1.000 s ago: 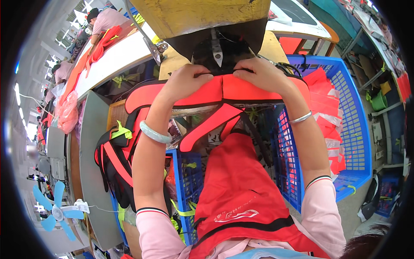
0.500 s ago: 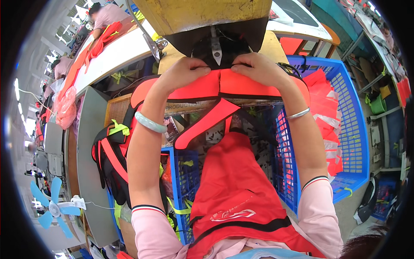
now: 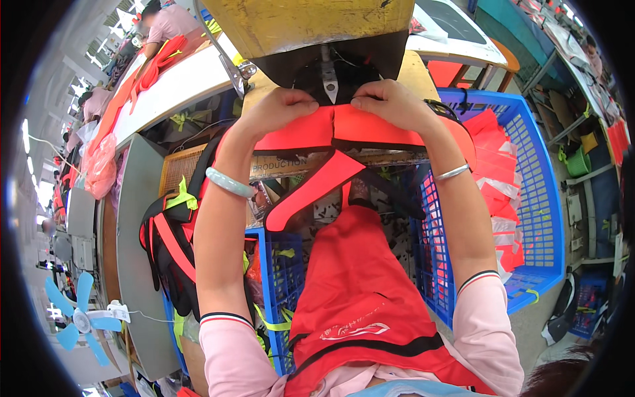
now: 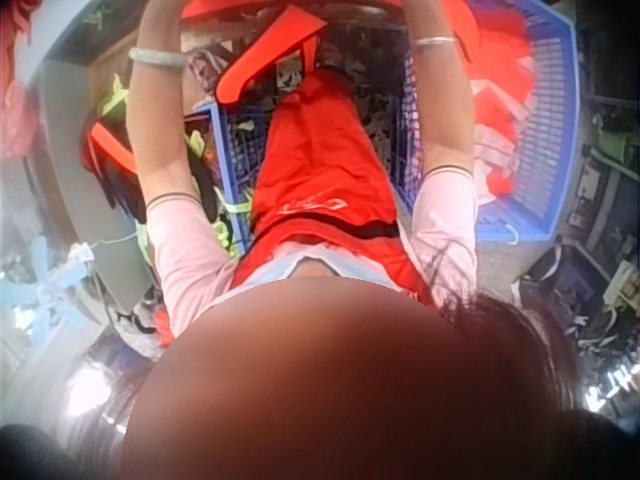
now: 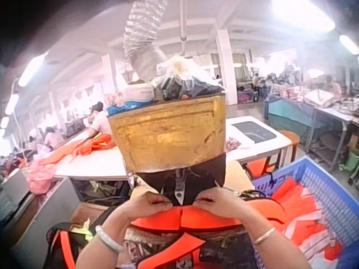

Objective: Assembling and processing life jacket components using an industrial machine and scissors at a factory workstation.

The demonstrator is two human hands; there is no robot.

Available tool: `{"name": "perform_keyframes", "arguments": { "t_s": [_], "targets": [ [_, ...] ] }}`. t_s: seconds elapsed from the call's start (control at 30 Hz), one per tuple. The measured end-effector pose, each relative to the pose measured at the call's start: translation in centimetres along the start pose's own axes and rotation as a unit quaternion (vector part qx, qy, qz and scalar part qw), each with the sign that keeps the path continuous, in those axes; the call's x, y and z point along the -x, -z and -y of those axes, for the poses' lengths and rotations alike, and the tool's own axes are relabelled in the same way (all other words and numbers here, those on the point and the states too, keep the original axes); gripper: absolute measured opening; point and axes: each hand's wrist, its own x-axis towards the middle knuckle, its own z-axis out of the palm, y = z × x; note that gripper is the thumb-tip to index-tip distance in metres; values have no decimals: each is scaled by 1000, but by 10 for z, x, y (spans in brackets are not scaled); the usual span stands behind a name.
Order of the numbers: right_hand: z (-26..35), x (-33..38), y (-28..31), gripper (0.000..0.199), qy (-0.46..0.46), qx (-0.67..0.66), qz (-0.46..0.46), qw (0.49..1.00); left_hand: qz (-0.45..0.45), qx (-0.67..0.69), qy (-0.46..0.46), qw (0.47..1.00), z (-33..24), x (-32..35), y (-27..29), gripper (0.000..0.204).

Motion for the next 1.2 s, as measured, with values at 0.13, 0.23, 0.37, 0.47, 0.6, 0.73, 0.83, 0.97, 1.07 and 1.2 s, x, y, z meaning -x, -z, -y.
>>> {"name": "perform_keyframes", "arguments": {
  "t_s": [0.13, 0.23, 0.37, 0.47, 0.6, 0.73, 0.83, 0.97, 1.07, 1.2],
  "targets": [
    [-10, -6, -2, 30, -8, -18, 5, 1000, -5, 8, 14, 1000, 0, -6, 0, 35],
    [-10, -5, -3, 30, -18, -45, 1, 999, -4, 4, 20, 1000, 0, -5, 1, 35],
    [0, 5, -4, 30, -59, -98, 11, 993, -10, 74, 32, 997, 8, 2, -2, 34],
    [2, 10, -5, 29, -67, -138, 16, 988, -7, 105, 34, 994, 10, 3, -4, 33],
    [-9, 7, -8, 25, -62, -196, 20, 978, -15, 151, 50, 987, 12, 1, -7, 34],
    [-13, 5, -9, 24, -90, -289, 23, 953, -9, 187, 61, 980, 14, -2, -6, 34],
    [-18, 1, -8, 25, -136, -325, 37, 935, -14, 211, 63, 975, 14, -1, -5, 34],
    [-19, 2, -10, 25, -118, -357, 39, 926, -10, 207, 60, 976, 15, -2, -4, 34],
    [-15, 2, -7, 27, -90, -286, 27, 954, -15, 181, 53, 982, 13, 0, -5, 35],
    [-11, 3, -5, 32, -59, -105, -27, 992, -22, 107, 57, 992, 4, 3, -4, 38]
  ]
}}
